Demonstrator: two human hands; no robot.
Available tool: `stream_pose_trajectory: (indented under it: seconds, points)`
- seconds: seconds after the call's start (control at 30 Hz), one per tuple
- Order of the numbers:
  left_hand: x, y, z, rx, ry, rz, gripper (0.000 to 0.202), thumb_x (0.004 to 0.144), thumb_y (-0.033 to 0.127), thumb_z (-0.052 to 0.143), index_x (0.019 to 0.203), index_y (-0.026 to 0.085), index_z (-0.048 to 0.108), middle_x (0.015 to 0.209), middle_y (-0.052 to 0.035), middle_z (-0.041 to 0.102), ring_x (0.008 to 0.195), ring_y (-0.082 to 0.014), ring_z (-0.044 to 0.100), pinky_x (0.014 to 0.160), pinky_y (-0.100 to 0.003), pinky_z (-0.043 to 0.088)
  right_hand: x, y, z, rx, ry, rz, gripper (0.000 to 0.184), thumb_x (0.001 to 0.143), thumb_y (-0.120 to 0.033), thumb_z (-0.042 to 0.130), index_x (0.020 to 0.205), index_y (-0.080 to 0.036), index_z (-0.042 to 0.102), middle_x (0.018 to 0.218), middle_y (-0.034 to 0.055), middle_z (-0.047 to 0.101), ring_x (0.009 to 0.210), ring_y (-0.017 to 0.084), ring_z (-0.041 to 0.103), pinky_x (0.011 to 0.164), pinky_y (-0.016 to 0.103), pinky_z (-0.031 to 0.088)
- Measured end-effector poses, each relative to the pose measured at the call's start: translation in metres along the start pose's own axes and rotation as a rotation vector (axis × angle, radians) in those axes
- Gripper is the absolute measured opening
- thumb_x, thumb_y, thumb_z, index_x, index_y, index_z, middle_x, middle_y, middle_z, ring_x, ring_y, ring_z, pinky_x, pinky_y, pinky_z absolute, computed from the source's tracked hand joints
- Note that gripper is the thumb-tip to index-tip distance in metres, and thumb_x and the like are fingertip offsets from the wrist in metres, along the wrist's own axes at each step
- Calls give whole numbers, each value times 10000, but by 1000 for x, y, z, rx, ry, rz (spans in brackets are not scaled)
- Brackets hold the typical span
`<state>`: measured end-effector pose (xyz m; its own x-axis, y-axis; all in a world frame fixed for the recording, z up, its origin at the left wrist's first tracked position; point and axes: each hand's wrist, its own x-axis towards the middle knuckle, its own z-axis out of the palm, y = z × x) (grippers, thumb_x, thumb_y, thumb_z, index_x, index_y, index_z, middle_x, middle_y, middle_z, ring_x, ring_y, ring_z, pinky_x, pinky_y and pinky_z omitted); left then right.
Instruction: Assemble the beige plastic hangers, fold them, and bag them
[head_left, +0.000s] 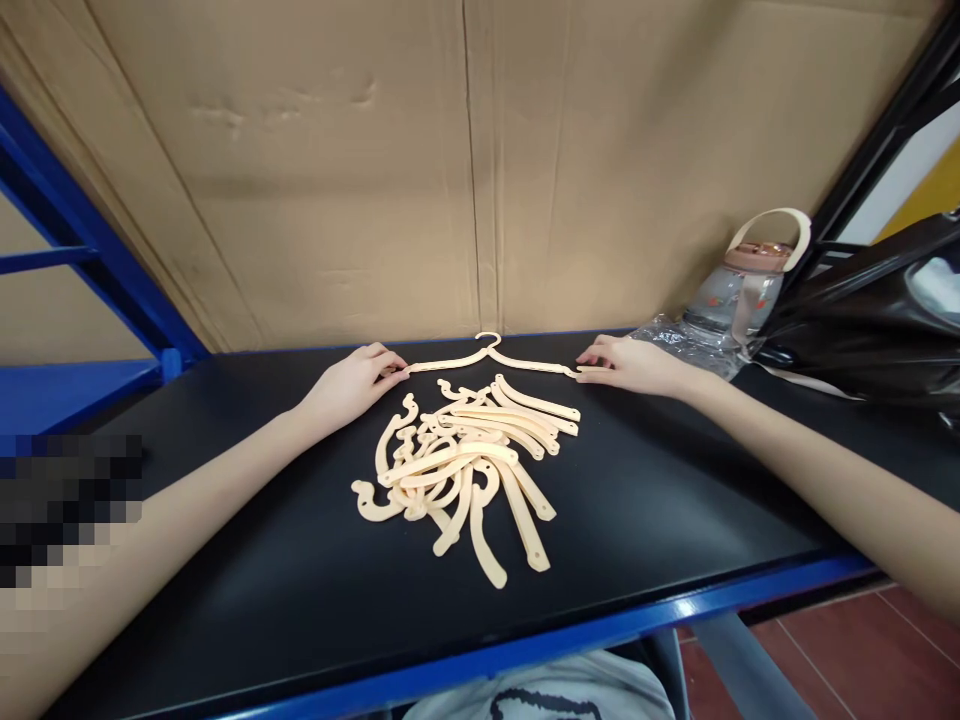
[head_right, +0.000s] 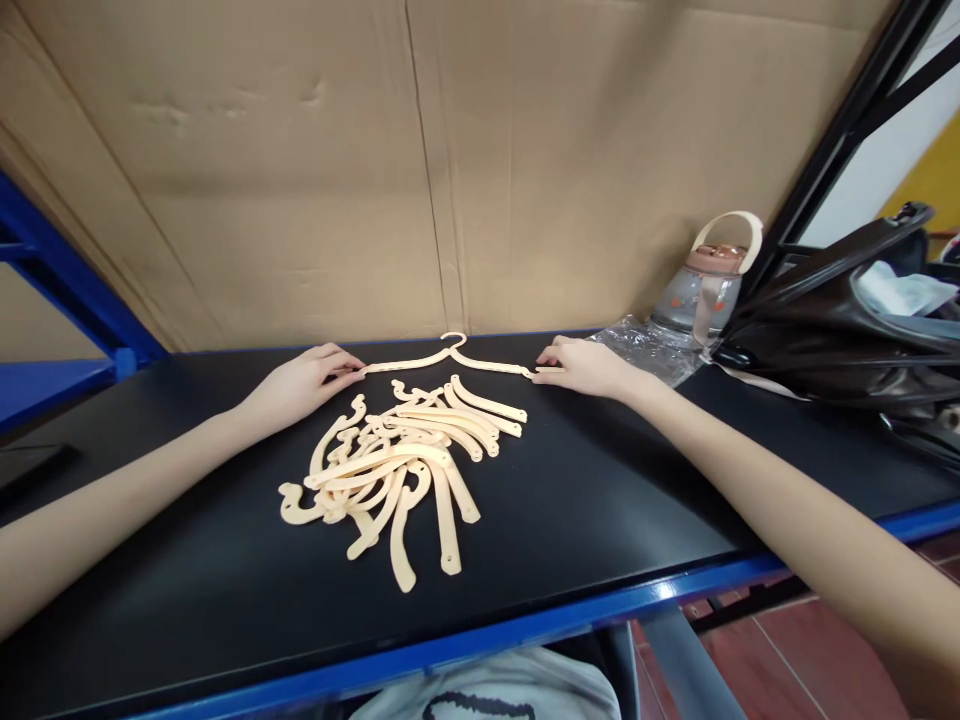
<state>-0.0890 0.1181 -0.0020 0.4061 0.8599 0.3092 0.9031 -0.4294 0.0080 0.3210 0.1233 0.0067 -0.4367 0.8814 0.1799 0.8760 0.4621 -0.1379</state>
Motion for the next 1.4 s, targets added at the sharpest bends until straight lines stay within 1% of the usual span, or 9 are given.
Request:
stream_pose_trajectory:
  seconds: [0.1, 0.2, 0.37, 0.53, 0.8, 0.97, 1.1, 1.33, 1.4]
  points:
    - [-2, 4, -1, 7, 9, -14, 421, 927, 520, 345, 1016, 210, 615, 1079, -76, 610, 987, -233, 604, 824, -335, 485, -1, 12, -2, 89, -81, 45, 369, 821, -455, 592, 1054, -174, 647, 799, 16, 682, 612, 152, 614, 623, 267, 442]
    - [-4, 10, -3, 25, 15, -31, 421, 919, 530, 361, 984, 203, 619, 1028, -74, 613, 944, -235, 611, 757, -328, 486, 4, 17, -1, 107, -65, 62, 319, 822, -442, 591, 990, -177, 650, 768, -5, 678, 551, 122, 588, 605, 250, 434]
    - [-6, 21, -7, 65, 16, -67, 407, 920, 508, 353, 966, 208, 624, 1013, -65, 622, 934, -230, 616, 678, -300, 466, 6, 18, 1, 58, -19, 106, 288, 834, -428, 575, 966, -185, 656, 767, 4, 684, 643, 143, 611, 618, 250, 409]
    - [-7, 25, -8, 52, 24, -71, 404, 921, 511, 354, 972, 214, 623, 1027, -53, 629, 933, -215, 616, 679, -287, 458, 3, 17, -2, 2, -34, 99, 253, 841, -398, 564, 978, -209, 661, 715, -13, 677, 677, 155, 618, 606, 248, 391]
    - [-8, 27, -12, 38, 18, -72, 438, 949, 501, 282, 991, 214, 611, 1080, -52, 641, 973, -225, 616, 705, -300, 461, -2, 6, -6, -75, -27, 80, 233, 859, -378, 568, 1007, -219, 651, 822, -6, 691, 696, 155, 616, 595, 246, 395]
    - [-9, 30, -13, 58, 111, -63, 418, 961, 465, 257, 1019, 212, 585, 1082, -66, 642, 1046, -247, 592, 784, -332, 478, -7, -15, -10, -168, 77, 63, 244, 890, -342, 543, 1042, -177, 639, 1002, 86, 667, 965, 242, 595, 727, 307, 430]
    - [-13, 45, -22, 48, 179, 33, 419, 976, 463, 259, 1031, 197, 579, 1063, -71, 645, 1031, -243, 578, 832, -353, 478, -13, -43, -14, -102, 181, -81, 202, 918, -317, 522, 1042, -194, 625, 1035, 66, 658, 946, 211, 600, 779, 308, 442]
    - [-26, 97, -47, 172, 107, 467, 387, 988, 371, 293, 991, 174, 626, 978, -79, 657, 909, -216, 580, 793, -338, 479, -30, -95, -14, 3, 228, -422, 197, 954, -282, 488, 998, -178, 649, 915, 63, 662, 868, 196, 586, 763, 310, 433]
    - [-31, 108, -49, 247, 119, 530, 376, 983, 343, 307, 942, 170, 639, 911, -78, 658, 844, -209, 585, 750, -332, 479, -35, -107, -10, 54, 241, -477, 202, 963, -270, 477, 972, -176, 656, 877, 54, 656, 833, 181, 581, 740, 297, 426]
